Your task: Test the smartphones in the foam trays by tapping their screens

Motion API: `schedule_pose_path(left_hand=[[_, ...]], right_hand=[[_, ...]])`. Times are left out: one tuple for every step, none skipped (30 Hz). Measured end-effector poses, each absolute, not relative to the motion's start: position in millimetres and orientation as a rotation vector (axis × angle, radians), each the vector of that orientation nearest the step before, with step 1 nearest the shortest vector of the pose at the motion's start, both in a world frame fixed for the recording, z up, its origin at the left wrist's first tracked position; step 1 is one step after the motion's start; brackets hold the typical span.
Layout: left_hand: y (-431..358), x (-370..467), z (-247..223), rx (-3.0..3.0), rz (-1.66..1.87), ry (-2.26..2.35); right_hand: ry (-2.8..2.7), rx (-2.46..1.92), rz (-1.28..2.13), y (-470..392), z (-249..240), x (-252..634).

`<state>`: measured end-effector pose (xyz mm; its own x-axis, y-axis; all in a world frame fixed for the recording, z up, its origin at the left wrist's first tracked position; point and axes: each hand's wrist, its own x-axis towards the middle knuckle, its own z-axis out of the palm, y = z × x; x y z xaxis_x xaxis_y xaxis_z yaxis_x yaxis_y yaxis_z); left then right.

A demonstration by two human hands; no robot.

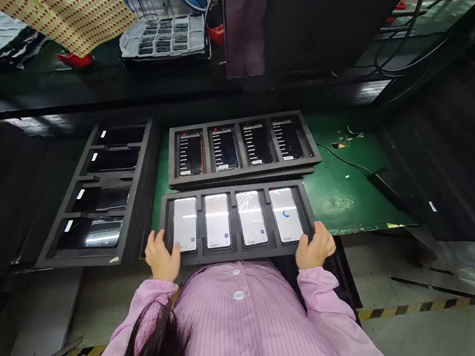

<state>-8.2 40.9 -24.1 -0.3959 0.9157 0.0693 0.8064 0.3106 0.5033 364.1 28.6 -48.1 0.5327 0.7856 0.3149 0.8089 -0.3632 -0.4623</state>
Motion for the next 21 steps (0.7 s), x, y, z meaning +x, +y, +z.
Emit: schedule_pose_path(left_hand=[[36.8,-1.4,-23.5,1.733,0.680,2.286],[32.4,5.5,-23.3,1.856,0.657,2.213],[28.2,12.0,-23.5,1.935,0.628,2.147],[24.4,17.4,-24.0,1.976,0.604,2.104],[21.3,21.6,-24.6,1.989,0.588,2.088],[18.9,24.4,-25.2,1.986,0.575,2.088],[17.3,25.9,-25.7,1.974,0.564,2.095],[16.3,26.6,-26.1,1.960,0.552,2.103],[15.8,26.7,-26.2,1.946,0.542,2.110],[15.6,26.5,-26.1,1.936,0.532,2.115],[15.6,26.3,-25.9,1.929,0.524,2.119],[15.4,26.2,-25.7,1.925,0.524,2.126],[15.2,26.2,-25.5,1.922,0.529,2.132],[14.8,26.3,-25.4,1.921,0.536,2.139],[14.2,26.4,-25.3,1.921,0.540,2.144],[13.6,26.6,-25.3,1.925,0.539,2.149],[13.1,26.7,-25.3,1.931,0.535,2.156],[12.6,26.8,-25.4,1.939,0.528,2.164],[12.2,26.9,-25.5,1.948,0.516,2.174],[12.0,27.1,-25.4,1.964,0.499,2.179],[11.9,27.2,-25.2,1.985,0.477,2.180]], right_hand=[[-1.452,-2.139,-0.066,25.3,-44.2,359.3],[-1.615,-2.063,-0.062,22.0,-40.5,353.5],[-1.758,-1.982,-0.039,19.1,-37.3,346.9],[-1.873,-1.907,-0.011,16.6,-34.9,339.5],[-1.962,-1.845,0.019,14.9,-33.3,331.9],[-2.025,-1.801,0.043,13.9,-32.5,324.4],[-2.065,-1.778,0.059,13.7,-32.4,317.6],[-2.085,-1.775,0.064,14.1,-32.7,311.9],[-2.090,-1.784,0.061,14.9,-33.3,307.3],[-2.084,-1.805,0.053,16.0,-34.0,304.0],[-2.078,-1.829,0.042,17.1,-34.6,301.8],[-2.073,-1.855,0.031,18.0,-35.2,300.6],[-2.075,-1.879,0.022,18.6,-35.6,300.0],[-2.079,-1.898,0.013,18.8,-36.0,299.9],[-2.079,-1.913,0.004,18.7,-36.4,300.1],[-2.072,-1.919,-0.007,18.4,-36.9,300.4],[-2.060,-1.913,-0.017,18.2,-37.4,300.6],[-2.049,-1.893,-0.023,18.2,-37.9,300.6],[-2.047,-1.853,-0.022,18.5,-38.1,300.2],[-2.053,-1.800,-0.009,19.2,-37.8,299.2],[-2.069,-1.737,0.015,20.4,-37.0,297.4]])
